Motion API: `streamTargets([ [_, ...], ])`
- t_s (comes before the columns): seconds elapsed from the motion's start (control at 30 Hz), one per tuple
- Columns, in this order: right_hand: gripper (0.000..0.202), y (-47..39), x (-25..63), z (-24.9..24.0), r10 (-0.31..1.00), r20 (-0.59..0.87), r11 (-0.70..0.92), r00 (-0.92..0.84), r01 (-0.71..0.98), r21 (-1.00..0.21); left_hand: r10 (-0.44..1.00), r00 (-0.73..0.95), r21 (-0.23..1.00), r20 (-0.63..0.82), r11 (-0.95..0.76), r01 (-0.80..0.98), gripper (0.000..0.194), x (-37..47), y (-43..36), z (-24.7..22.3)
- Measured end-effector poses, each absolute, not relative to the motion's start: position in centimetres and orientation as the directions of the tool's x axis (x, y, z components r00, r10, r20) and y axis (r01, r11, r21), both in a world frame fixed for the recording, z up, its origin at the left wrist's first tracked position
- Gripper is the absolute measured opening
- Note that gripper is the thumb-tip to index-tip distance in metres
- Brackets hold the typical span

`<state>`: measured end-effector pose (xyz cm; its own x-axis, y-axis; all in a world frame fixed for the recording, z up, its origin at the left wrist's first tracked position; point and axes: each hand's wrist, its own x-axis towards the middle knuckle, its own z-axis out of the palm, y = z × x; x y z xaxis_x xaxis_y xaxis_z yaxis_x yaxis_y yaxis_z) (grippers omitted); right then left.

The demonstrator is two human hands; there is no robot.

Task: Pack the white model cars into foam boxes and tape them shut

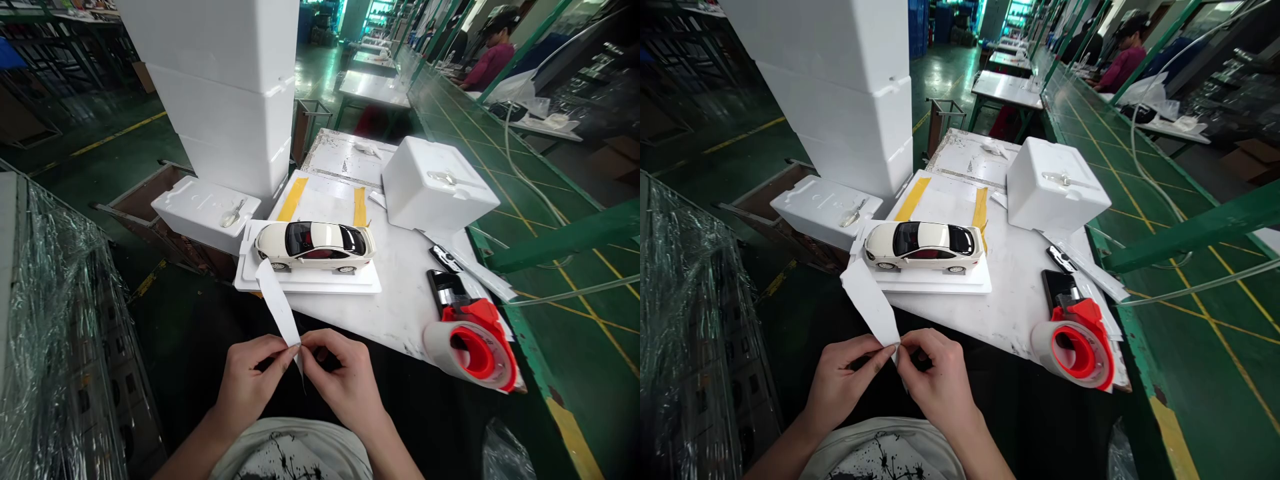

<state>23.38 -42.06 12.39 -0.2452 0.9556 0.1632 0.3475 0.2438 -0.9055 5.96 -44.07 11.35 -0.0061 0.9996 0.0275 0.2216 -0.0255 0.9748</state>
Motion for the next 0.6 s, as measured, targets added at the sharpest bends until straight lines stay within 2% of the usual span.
streamTargets([
  [0.13, 0.011, -42.0, 23.1, 12.1, 0.966, 0.122, 0.202, -0.228, 0.374, -0.905, 0.99, 0.06, 0.937, 0.131, -0.143, 0.318, 0.02, 6.0, -44.3, 10.9],
  [0.23, 0.013, -42.0, 22.8, 11.8, 0.962, 0.167, 0.236, -0.214, 0.357, -0.904, 0.989, 0.066, 0.934, 0.13, -0.144, 0.326, 0.02, 6.0, -44.3, 10.8],
  [0.33, 0.012, -42.1, 22.7, 11.5, 0.955, 0.236, 0.282, -0.182, 0.294, -0.913, 1.0, -0.003, 0.974, 0.005, -0.004, 0.226, 0.018, 5.9, -44.2, 10.8],
  [0.47, 0.011, -41.4, 23.2, 11.2, 0.944, 0.323, 0.33, -0.068, 0.219, -0.918, 0.974, -0.128, 0.982, -0.185, 0.187, 0.002, 0.026, 5.1, -43.8, 10.4],
  [0.6, 0.011, -38.5, 24.4, 10.7, 0.955, 0.272, 0.252, 0.117, 0.162, -0.954, 0.959, -0.166, 0.973, -0.231, 0.229, -0.035, 0.027, 4.4, -43.9, 10.1],
])
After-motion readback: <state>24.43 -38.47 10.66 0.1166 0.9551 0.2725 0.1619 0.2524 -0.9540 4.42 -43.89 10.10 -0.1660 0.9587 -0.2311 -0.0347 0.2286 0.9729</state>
